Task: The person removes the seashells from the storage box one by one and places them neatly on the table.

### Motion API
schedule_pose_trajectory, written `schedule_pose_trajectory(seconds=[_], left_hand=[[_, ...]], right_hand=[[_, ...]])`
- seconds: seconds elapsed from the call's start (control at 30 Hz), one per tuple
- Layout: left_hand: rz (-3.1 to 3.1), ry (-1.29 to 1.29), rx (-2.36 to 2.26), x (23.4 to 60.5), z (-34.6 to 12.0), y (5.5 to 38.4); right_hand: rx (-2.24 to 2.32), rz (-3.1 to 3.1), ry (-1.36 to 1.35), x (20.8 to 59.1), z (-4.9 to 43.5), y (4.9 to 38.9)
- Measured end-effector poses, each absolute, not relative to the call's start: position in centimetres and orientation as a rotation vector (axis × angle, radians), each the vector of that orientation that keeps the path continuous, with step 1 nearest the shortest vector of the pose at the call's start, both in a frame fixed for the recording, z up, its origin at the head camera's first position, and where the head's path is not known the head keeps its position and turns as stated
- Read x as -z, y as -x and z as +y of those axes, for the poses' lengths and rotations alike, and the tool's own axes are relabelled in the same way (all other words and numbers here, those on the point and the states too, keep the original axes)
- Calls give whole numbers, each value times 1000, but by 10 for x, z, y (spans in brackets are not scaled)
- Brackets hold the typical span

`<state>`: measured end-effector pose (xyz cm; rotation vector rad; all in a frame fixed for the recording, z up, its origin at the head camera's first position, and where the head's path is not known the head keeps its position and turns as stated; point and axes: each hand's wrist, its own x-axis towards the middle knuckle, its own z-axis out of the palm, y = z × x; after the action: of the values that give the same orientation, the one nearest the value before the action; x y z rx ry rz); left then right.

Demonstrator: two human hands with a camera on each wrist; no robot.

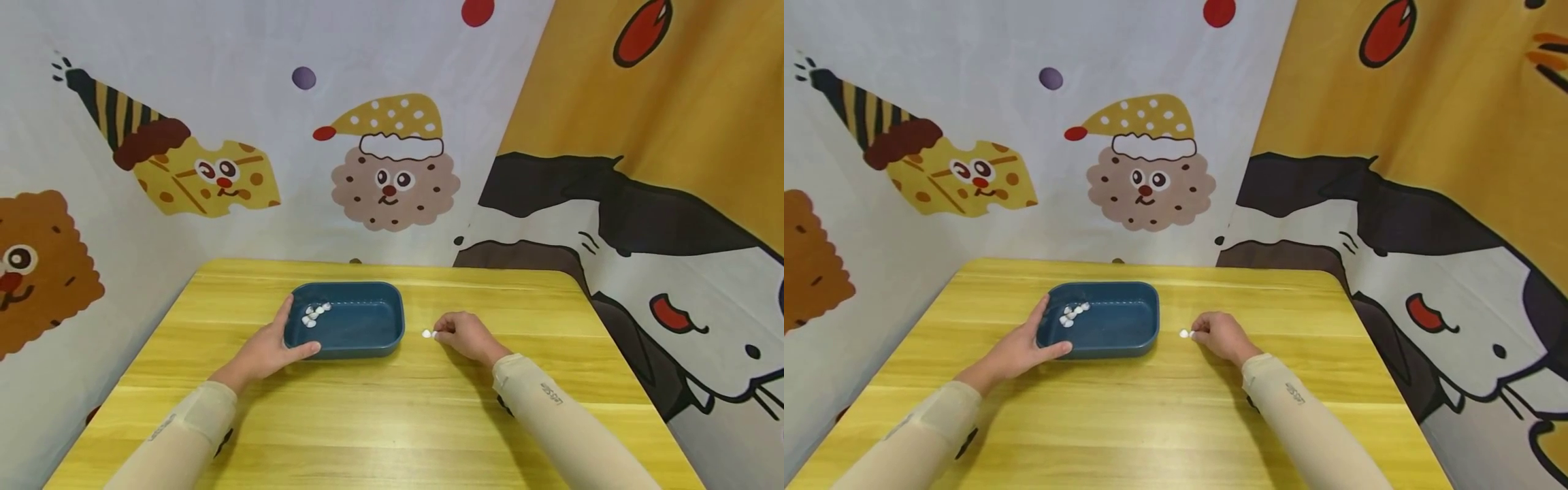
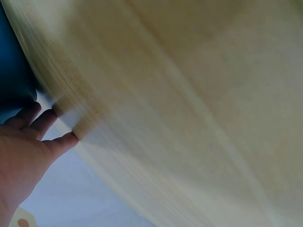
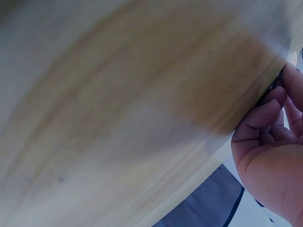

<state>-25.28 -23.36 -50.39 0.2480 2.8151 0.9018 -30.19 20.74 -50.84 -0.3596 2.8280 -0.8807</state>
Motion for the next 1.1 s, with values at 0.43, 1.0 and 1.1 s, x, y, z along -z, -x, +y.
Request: schedule_pose_trajectory(seconds=[0.43, 1.0, 1.1], left_hand=[[2819, -234, -893, 509, -235, 254], [2817, -222, -899, 507, -234, 257], [2814, -223, -901, 508, -234, 257]], right_hand=[[895, 2832, 343, 509, 206, 302], [933, 2817, 319, 509, 209, 301], [928, 2817, 328, 509, 210, 302]])
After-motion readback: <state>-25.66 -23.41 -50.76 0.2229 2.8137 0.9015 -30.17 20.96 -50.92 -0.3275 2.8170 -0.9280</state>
